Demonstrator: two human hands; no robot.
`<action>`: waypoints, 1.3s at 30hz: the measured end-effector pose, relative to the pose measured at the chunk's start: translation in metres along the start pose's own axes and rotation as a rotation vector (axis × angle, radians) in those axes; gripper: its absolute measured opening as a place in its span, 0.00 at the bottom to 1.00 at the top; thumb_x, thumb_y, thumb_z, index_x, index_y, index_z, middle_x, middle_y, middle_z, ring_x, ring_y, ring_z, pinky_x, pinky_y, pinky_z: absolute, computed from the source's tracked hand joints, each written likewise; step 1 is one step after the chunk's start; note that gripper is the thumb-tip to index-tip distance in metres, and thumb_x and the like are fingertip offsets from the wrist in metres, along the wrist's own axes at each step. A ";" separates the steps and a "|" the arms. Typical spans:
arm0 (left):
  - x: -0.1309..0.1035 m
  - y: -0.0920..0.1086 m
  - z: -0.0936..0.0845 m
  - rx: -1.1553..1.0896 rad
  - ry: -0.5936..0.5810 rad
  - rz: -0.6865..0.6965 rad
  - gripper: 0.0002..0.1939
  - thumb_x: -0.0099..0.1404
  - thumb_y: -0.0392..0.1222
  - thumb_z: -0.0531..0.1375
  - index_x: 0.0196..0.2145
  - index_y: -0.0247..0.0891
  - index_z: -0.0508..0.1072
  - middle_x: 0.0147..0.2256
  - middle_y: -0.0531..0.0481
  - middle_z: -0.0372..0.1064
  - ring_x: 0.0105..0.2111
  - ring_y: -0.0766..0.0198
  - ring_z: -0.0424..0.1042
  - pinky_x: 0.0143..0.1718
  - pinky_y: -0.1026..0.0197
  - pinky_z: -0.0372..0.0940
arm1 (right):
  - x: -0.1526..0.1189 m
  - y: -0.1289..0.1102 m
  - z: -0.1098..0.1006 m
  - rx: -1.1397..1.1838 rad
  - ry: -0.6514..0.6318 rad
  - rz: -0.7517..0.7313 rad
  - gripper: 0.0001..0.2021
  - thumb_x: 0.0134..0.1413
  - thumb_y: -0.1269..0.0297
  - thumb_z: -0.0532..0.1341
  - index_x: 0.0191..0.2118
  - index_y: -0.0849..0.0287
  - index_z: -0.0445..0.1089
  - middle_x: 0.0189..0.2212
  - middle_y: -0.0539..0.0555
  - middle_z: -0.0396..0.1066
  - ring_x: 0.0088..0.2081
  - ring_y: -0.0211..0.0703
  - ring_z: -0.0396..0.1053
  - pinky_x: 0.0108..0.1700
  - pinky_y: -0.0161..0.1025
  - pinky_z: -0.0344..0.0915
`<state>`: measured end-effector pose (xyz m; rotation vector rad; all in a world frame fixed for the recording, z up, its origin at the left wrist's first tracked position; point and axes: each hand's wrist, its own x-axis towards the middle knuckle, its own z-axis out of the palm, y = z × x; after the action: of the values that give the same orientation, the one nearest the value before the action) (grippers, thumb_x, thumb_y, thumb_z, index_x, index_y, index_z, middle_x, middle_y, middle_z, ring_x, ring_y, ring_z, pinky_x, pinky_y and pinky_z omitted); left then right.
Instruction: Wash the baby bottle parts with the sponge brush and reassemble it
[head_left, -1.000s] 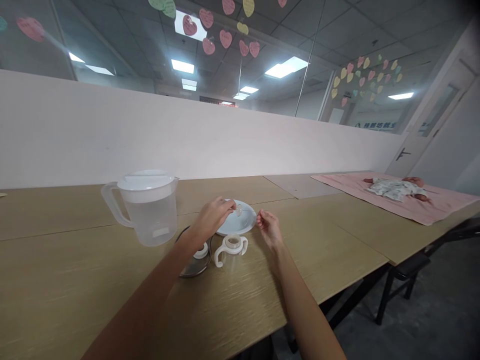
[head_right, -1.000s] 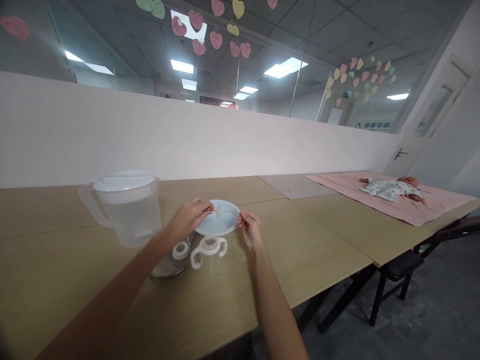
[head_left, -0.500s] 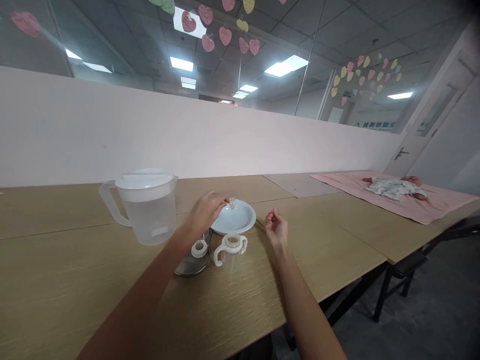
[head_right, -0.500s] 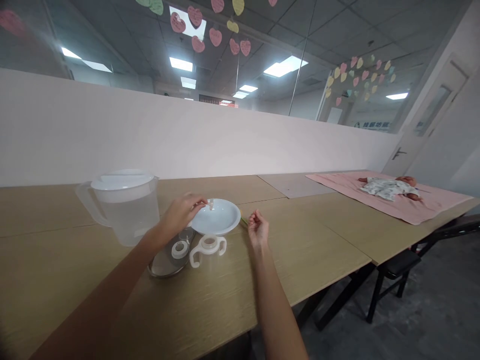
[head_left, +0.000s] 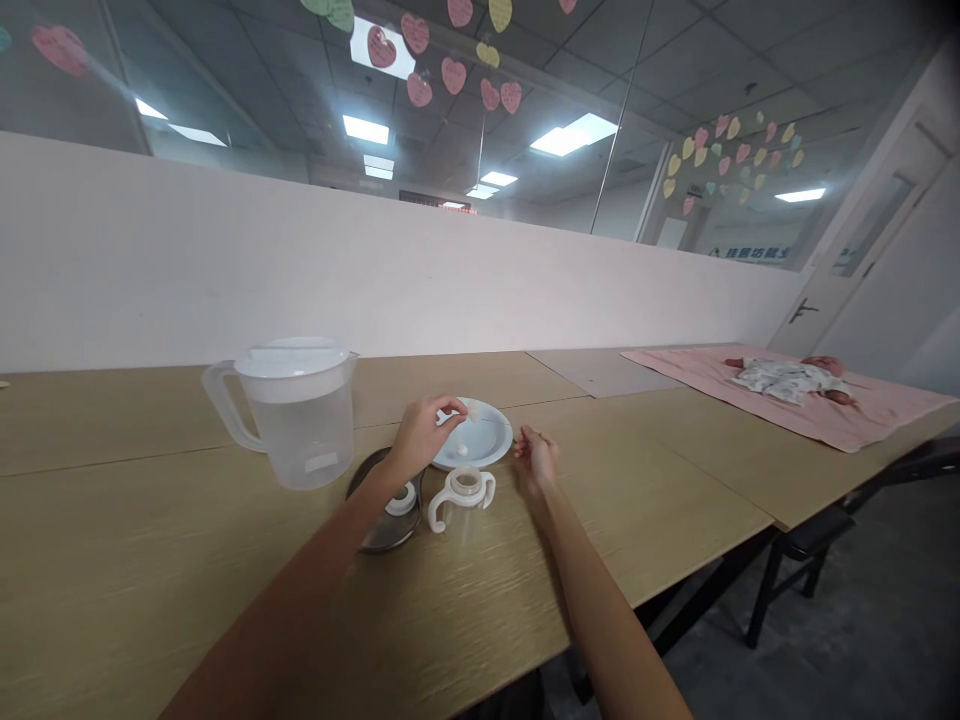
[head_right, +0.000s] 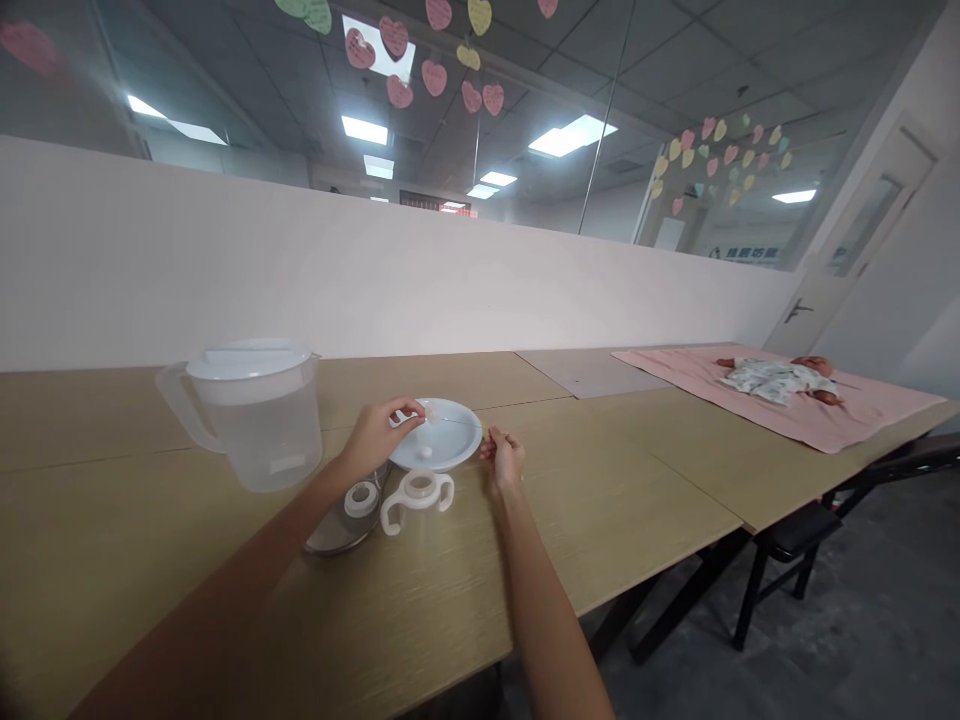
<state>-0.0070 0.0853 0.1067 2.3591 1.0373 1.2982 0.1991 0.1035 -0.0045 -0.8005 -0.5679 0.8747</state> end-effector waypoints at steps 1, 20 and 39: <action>-0.001 -0.004 0.003 0.008 -0.011 0.013 0.05 0.58 0.39 0.57 0.30 0.40 0.73 0.33 0.54 0.73 0.34 0.65 0.68 0.36 0.63 0.61 | 0.000 0.001 0.000 -0.019 0.000 -0.002 0.13 0.36 0.60 0.68 0.22 0.61 0.65 0.17 0.46 0.65 0.17 0.30 0.61 0.16 0.27 0.58; -0.003 -0.032 0.008 0.634 -0.391 0.085 0.15 0.59 0.31 0.52 0.34 0.39 0.78 0.31 0.42 0.69 0.35 0.58 0.67 0.37 0.59 0.58 | -0.005 0.000 0.006 -0.203 0.053 0.019 0.13 0.37 0.58 0.65 0.21 0.60 0.62 0.15 0.46 0.63 0.15 0.30 0.57 0.15 0.28 0.56; -0.009 -0.057 0.022 0.027 -0.226 -0.167 0.08 0.56 0.37 0.57 0.29 0.39 0.76 0.31 0.49 0.75 0.34 0.61 0.71 0.38 0.61 0.62 | -0.005 -0.001 0.006 -0.398 0.133 -0.197 0.15 0.41 0.52 0.62 0.24 0.61 0.64 0.13 0.44 0.59 0.14 0.32 0.54 0.16 0.32 0.53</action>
<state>-0.0183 0.1217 0.0583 2.3150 1.1561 0.9405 0.1929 0.1009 -0.0007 -1.1332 -0.7004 0.5275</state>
